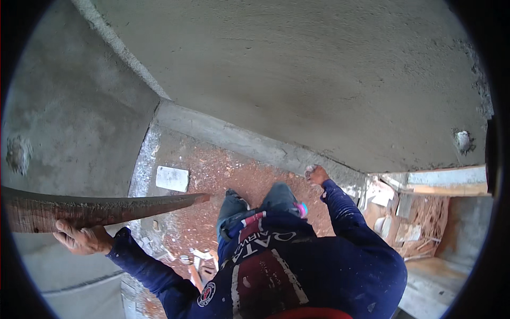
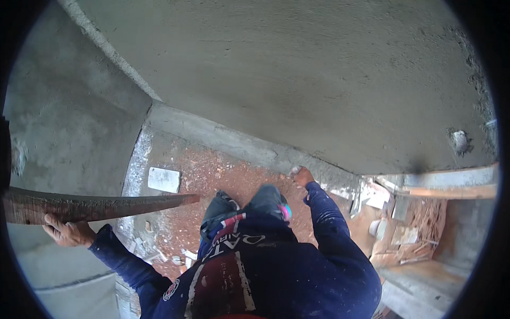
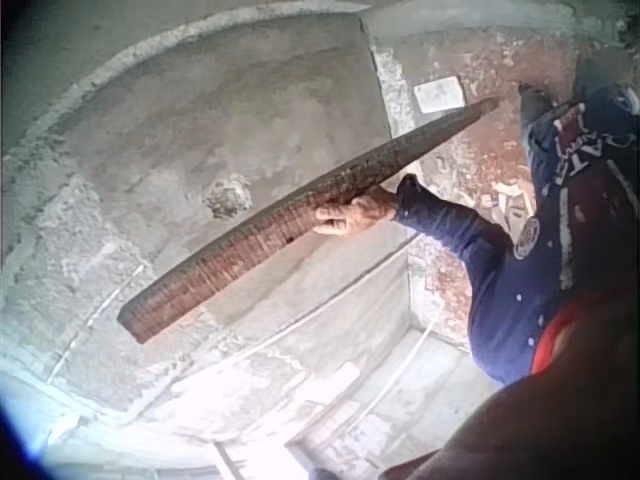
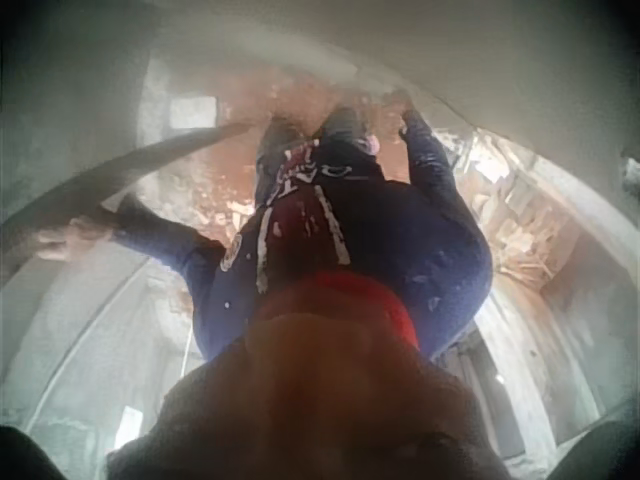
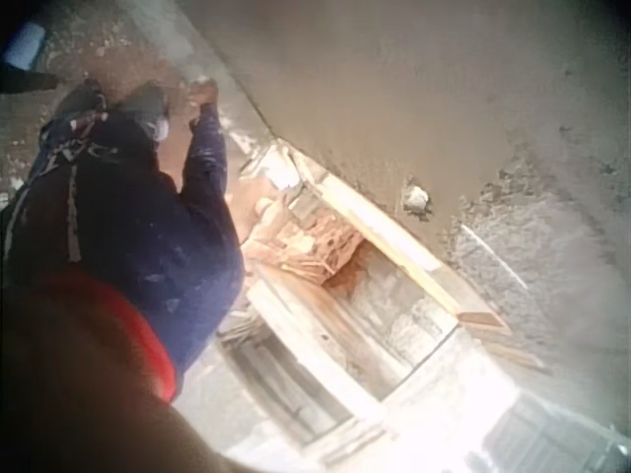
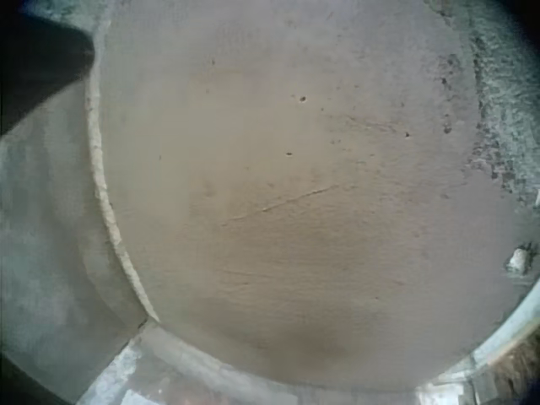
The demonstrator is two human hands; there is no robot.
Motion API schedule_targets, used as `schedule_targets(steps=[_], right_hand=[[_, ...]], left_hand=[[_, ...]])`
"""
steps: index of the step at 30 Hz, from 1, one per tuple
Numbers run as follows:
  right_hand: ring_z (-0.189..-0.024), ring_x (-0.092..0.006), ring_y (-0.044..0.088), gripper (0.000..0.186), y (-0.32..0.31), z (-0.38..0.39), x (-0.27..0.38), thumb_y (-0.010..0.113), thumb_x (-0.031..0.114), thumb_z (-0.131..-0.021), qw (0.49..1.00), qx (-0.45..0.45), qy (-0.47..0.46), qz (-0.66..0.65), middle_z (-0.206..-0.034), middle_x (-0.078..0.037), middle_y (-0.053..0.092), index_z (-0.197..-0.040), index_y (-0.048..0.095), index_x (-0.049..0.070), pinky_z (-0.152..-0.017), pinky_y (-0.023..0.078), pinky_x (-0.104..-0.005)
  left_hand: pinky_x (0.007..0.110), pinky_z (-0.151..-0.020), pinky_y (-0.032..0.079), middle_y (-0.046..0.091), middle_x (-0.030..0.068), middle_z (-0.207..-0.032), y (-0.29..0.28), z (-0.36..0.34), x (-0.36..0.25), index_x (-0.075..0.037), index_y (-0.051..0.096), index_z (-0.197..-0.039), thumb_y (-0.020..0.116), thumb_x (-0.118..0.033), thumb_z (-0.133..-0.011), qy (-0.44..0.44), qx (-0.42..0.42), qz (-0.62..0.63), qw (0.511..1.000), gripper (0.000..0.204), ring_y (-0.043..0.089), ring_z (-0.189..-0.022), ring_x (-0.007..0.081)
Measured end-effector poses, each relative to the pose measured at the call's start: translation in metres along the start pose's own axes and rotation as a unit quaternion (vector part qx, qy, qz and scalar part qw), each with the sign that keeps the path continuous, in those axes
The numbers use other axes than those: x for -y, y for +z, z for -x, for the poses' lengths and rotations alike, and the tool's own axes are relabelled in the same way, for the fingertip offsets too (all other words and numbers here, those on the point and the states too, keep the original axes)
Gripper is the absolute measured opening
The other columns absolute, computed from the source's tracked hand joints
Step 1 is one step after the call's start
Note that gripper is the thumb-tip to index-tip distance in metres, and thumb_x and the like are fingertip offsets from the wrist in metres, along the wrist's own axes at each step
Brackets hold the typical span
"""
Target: Smoothing wet plaster on a wall using a long wooden leveling board.
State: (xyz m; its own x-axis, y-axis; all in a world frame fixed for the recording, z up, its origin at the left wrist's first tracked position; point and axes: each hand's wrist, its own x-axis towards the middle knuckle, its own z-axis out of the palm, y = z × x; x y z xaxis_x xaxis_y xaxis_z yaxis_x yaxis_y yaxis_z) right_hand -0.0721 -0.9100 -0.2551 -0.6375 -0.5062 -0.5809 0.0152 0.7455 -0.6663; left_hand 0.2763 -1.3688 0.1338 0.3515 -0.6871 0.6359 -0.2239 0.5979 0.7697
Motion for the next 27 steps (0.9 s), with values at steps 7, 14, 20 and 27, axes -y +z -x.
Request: schedule_targets(steps=[7,14,20,27], right_hand=[[-0.089,-0.0302,0.054,0.042,0.052,-0.027,-0.043,0.035,0.041,-0.083,0.927,0.109,0.213,-0.288,-0.099,-0.012,0.056,-0.103,0.051,0.008,-0.073,0.046,-0.046],[-0.089,-0.0332,0.056,0.052,0.085,-0.119,-0.001,0.032,0.048,-0.081,0.92,0.078,0.301,-0.236,-0.097,-0.015,0.058,-0.106,0.052,0.006,-0.074,0.046,-0.0502],[-0.082,-0.0281,0.057,0.034,0.121,-0.262,0.134,0.036,0.033,-0.083,0.886,0.151,0.185,-0.398,-0.094,-0.014,0.058,-0.103,0.052,0.01,-0.072,0.046,-0.0476],[-0.057,-0.0123,0.055,0.014,0.132,-0.27,0.386,0.053,0.015,-0.083,0.978,-0.032,-0.058,-0.197,-0.07,-0.003,0.056,-0.093,0.055,0.007,-0.049,0.047,-0.0266]], left_hand=[[0.023,-0.056,0.041,0.055,0.0076,-0.077,0.076,-0.068,0.065,0.004,0.049,-0.096,0.049,-0.032,-0.087,0.114,0.034,-0.007,0.993,0.037,0.048,-0.062,0.0115],[0.024,-0.075,0.038,0.056,0.0077,-0.095,0.158,-0.124,0.157,0.004,0.05,-0.109,0.05,-0.033,-0.087,0.103,0.145,0.026,0.984,0.043,0.048,-0.084,0.0127],[0.029,-0.087,0.036,0.053,0.0127,-0.111,0.218,-0.153,0.25,0.005,0.042,-0.121,0.055,-0.023,-0.084,0.048,0.155,0.012,0.987,0.048,0.048,-0.1,0.0185],[0.032,-0.092,0.034,0.051,0.0186,-0.115,0.339,-0.16,0.355,0.006,0.046,-0.117,0.059,-0.025,-0.081,0.004,0.207,0.033,0.978,0.049,0.047,-0.107,0.0239]])
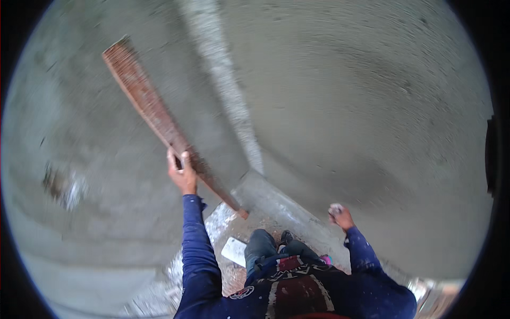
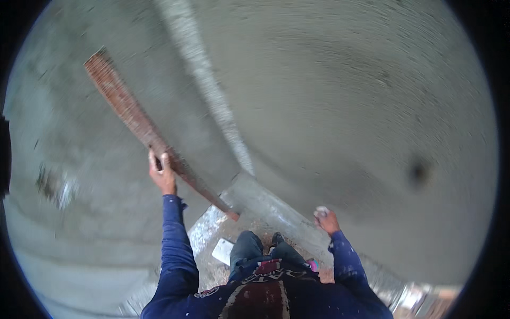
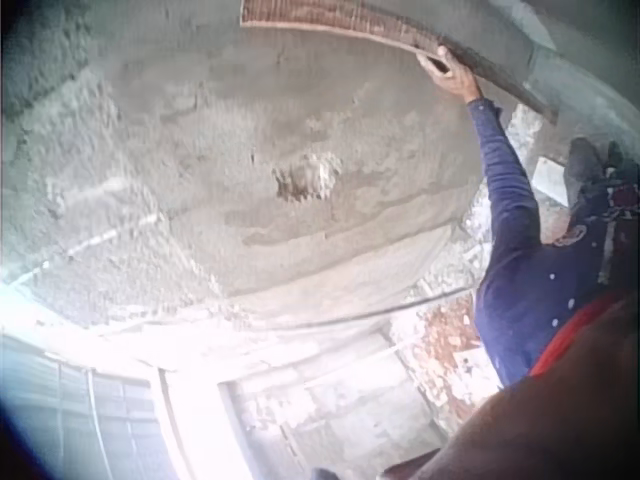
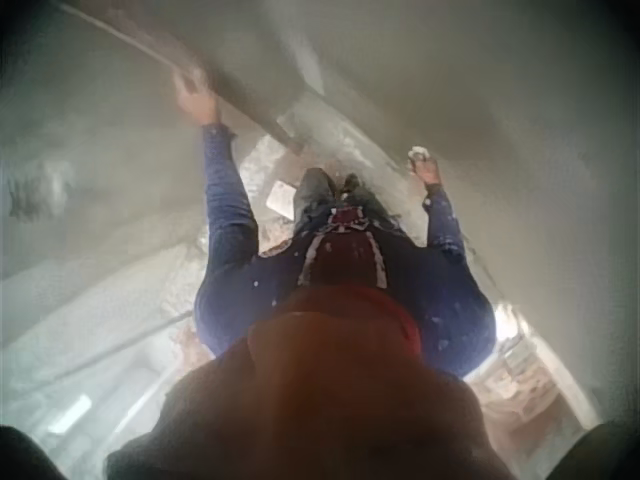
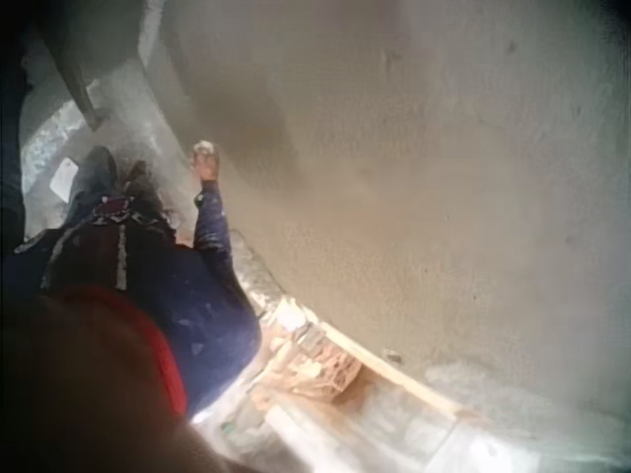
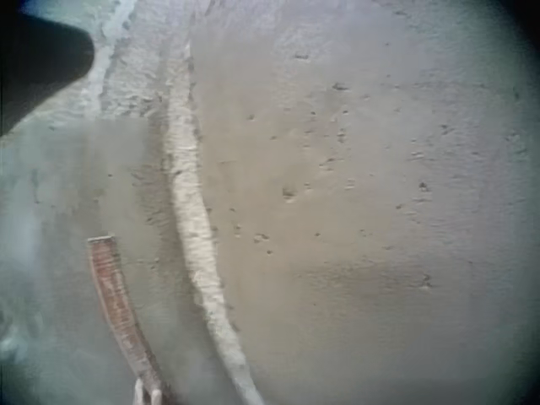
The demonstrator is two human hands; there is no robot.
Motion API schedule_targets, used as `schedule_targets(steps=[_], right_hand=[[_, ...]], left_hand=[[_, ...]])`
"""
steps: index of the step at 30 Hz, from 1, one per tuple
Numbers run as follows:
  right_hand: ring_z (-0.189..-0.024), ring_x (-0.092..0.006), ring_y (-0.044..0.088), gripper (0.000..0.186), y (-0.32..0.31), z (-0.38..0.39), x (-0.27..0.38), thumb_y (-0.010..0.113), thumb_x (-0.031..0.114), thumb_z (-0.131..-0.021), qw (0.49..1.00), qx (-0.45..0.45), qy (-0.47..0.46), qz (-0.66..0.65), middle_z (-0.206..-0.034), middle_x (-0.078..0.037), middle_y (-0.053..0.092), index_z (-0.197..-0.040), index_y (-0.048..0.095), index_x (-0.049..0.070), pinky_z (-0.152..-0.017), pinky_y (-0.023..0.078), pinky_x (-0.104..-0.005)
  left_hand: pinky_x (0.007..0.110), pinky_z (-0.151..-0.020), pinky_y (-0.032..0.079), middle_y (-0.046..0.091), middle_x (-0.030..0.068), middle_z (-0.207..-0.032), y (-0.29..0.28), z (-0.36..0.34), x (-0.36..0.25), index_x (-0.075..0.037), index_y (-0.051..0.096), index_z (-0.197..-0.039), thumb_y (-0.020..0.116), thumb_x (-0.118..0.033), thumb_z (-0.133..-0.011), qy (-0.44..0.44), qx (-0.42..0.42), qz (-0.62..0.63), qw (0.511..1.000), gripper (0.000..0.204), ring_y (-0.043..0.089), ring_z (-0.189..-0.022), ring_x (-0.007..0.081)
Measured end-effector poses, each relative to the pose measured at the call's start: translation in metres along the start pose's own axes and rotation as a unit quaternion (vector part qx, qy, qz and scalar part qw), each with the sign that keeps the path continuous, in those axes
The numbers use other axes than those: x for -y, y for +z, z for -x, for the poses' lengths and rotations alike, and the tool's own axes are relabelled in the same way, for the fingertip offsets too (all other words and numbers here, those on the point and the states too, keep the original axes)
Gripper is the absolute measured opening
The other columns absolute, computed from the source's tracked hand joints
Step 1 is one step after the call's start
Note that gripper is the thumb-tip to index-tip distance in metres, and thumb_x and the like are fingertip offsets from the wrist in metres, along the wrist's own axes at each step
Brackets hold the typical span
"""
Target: Smoothing wet plaster on a wall using a long wooden leveling board.
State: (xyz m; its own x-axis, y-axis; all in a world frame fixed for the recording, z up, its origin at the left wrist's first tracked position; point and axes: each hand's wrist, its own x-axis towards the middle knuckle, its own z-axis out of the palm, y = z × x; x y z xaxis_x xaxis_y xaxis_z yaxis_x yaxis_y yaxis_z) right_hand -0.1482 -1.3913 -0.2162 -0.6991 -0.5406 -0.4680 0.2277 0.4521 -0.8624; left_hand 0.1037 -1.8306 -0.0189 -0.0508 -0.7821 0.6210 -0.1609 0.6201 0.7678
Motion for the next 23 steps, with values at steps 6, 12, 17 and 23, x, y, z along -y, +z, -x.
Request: schedule_targets(steps=[6,12,17,23], right_hand=[[-0.083,-0.0325,0.058,0.037,0.025,-0.038,-0.063,0.048,0.031,-0.074,0.923,-0.009,-0.037,0.383,-0.087,-0.024,0.059,-0.082,0.061,-0.002,-0.07,0.048,-0.0371],[-0.072,-0.0313,0.06,0.027,0.054,0.104,-0.198,0.05,0.027,-0.071,0.883,-0.363,0.253,0.153,-0.081,-0.018,0.061,-0.082,0.063,0.006,-0.064,0.048,-0.0394],[-0.076,-0.0305,0.061,0.028,0.196,0.215,-0.318,0.057,0.03,-0.07,0.826,-0.302,0.436,0.191,-0.081,-0.014,0.063,-0.086,0.064,0.007,-0.066,0.048,-0.0392],[-0.092,-0.0213,0.059,0.043,0.332,0.29,-0.273,0.059,0.029,-0.073,0.882,-0.092,0.421,0.192,-0.098,-0.019,0.059,-0.113,0.055,0.013,-0.087,0.041,-0.0306]], left_hand=[[0.041,-0.088,0.04,0.049,0.0214,-0.115,0.017,-0.045,0.012,0.002,0.048,-0.114,0.053,-0.05,-0.078,0.04,0.042,-0.2,0.978,0.063,0.049,-0.103,0.0337],[0.039,-0.085,0.041,0.05,0.0194,-0.111,0.118,-0.047,0.039,0.0,0.042,-0.117,0.046,-0.036,-0.087,0.035,0.132,-0.078,0.987,0.048,0.051,-0.101,0.03],[0.041,-0.084,0.042,0.05,0.02,-0.11,0.107,-0.071,0.085,0.001,0.041,-0.118,0.048,-0.042,-0.084,0.039,0.172,-0.139,0.974,0.055,0.051,-0.1,0.0333],[0.048,-0.089,0.038,0.043,0.0153,-0.122,0.107,-0.043,0.102,-0.003,0.032,-0.127,0.059,-0.05,-0.074,0.038,0.138,-0.161,0.976,0.076,0.042,-0.109,0.0401]])
